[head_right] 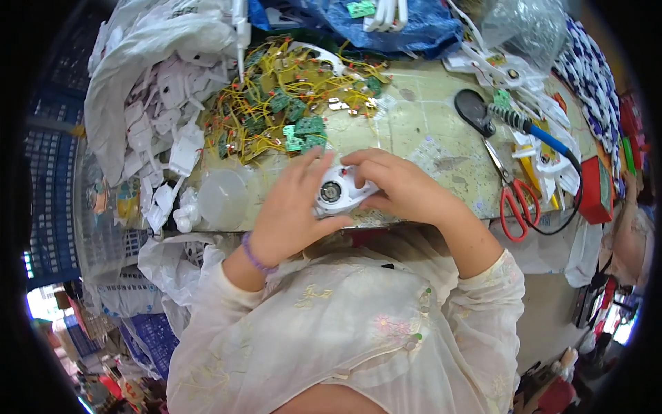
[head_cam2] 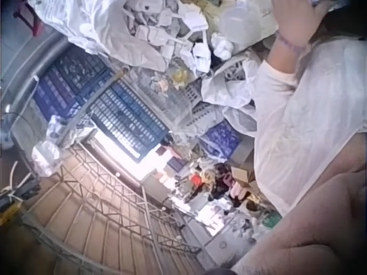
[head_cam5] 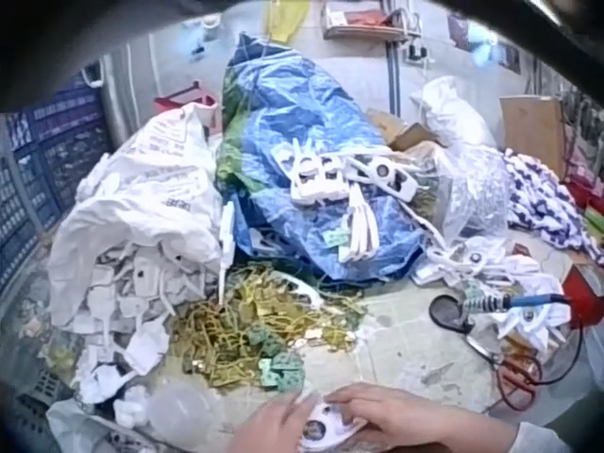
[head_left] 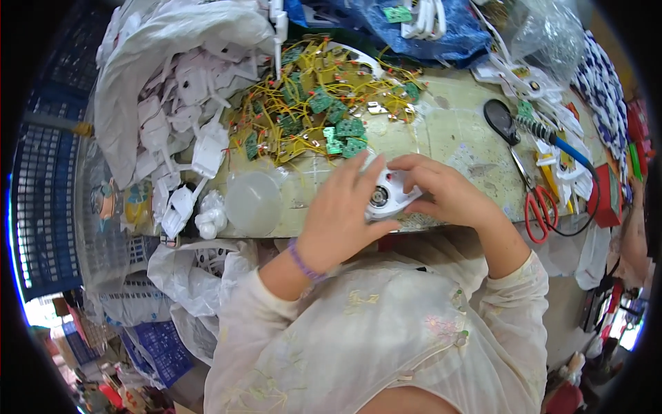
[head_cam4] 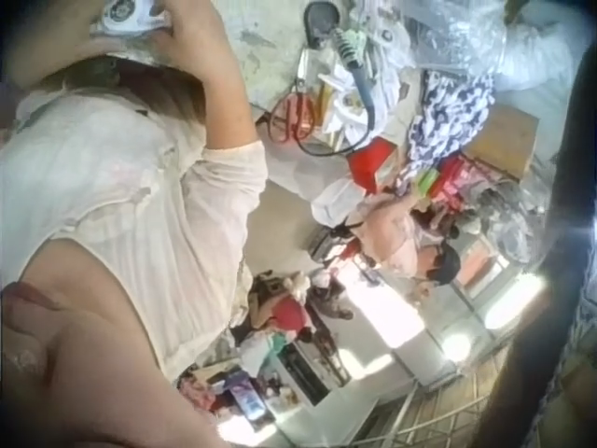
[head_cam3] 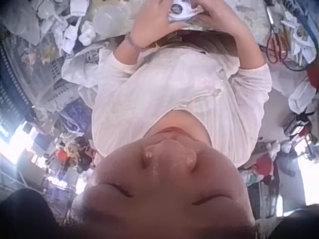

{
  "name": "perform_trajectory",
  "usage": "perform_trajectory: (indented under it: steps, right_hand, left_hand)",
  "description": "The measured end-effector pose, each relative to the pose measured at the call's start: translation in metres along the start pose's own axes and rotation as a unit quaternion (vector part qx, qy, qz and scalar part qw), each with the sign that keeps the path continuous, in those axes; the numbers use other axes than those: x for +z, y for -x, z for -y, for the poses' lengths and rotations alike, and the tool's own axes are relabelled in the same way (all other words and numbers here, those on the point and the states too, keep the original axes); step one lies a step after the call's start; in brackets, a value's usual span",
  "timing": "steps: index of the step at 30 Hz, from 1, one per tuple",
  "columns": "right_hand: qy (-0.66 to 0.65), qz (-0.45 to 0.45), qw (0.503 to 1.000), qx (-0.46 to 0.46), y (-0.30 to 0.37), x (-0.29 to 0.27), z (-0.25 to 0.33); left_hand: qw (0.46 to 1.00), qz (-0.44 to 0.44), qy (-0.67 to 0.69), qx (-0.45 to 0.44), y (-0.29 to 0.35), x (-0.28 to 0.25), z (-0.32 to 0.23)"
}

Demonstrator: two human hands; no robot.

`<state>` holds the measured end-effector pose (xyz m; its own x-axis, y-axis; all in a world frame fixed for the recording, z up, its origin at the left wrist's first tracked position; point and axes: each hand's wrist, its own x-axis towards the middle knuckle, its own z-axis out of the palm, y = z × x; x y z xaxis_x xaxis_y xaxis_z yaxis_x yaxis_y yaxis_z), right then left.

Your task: Assembling and soldering electronic components into a plastic housing.

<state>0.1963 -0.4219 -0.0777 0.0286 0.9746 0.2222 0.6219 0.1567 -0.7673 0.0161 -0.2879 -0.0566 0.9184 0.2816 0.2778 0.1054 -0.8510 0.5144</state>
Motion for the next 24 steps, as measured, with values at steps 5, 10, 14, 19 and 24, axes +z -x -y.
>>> perform_trajectory:
  steps: [5,10,14,19,24]
  right_hand:
    - [-0.008,-0.035,0.998,0.046,0.014,0.005,0.003]
    - [-0.029,-0.198,0.98,0.02,0.038,0.001,0.005]
    - [-0.078,-0.282,0.956,-0.011,0.055,-0.004,-0.002]
    - [-0.089,-0.323,0.942,0.027,0.077,0.006,-0.007]
    - [-0.114,-0.329,0.937,0.029,0.069,0.016,0.01]
  left_hand:
    - [0.997,0.054,0.044,-0.034,0.004,0.031,0.007]
    - [0.992,-0.096,0.082,-0.009,0.017,0.007,0.001]
    - [0.887,-0.417,0.157,-0.119,0.101,-0.052,0.053]
    - [0.494,-0.708,0.314,-0.396,0.226,-0.102,0.161]
    - [0.373,-0.495,0.536,-0.572,0.289,-0.08,0.209]
